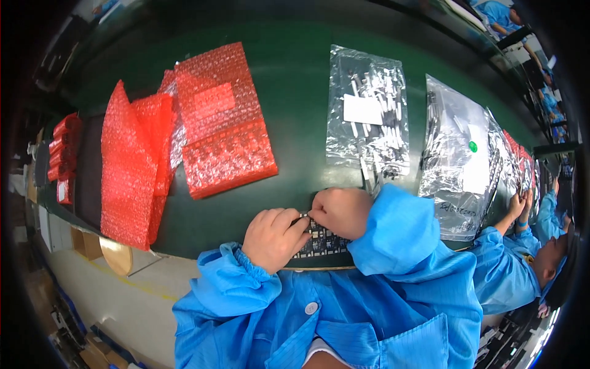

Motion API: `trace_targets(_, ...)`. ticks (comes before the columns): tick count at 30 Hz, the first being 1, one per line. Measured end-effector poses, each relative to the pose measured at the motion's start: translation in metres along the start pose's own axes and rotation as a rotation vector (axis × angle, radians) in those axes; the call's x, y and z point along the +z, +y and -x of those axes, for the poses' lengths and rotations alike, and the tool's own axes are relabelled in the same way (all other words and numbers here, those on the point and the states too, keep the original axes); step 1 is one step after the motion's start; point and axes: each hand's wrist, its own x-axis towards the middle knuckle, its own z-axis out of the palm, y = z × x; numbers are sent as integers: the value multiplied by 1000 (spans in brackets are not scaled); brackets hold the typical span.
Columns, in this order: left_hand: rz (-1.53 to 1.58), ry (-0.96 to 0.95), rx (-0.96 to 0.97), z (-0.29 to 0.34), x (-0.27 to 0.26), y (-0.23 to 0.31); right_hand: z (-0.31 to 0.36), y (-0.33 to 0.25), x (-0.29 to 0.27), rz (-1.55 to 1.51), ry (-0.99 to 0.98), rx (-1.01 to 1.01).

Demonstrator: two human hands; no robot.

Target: The person connects ribbon cables to small circuit boards by hand at an assembly line workbench.

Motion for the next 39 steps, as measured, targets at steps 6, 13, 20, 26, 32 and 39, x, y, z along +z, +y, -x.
trace_targets(6,3,-12,5,-3,-1,-2,23,7,-34,43,226,-253)
trace_targets(13,187,-79,-194,-3,-15,-6,29,46,-48,297,343,27)
trace_targets(20,170,-45,-149,-3,3,-9,31,60,-40,250,244,194)
trace_targets(26,216,42,-143,4,9,-11,46,58,-88,-589,-153,372)
trace_targets(32,414,30,-236,-17,-25,3,98,37,-110,-871,-164,347)
trace_targets(39,1565,-189,-613,-23,-25,14,76,-5,-80,-733,-381,164)
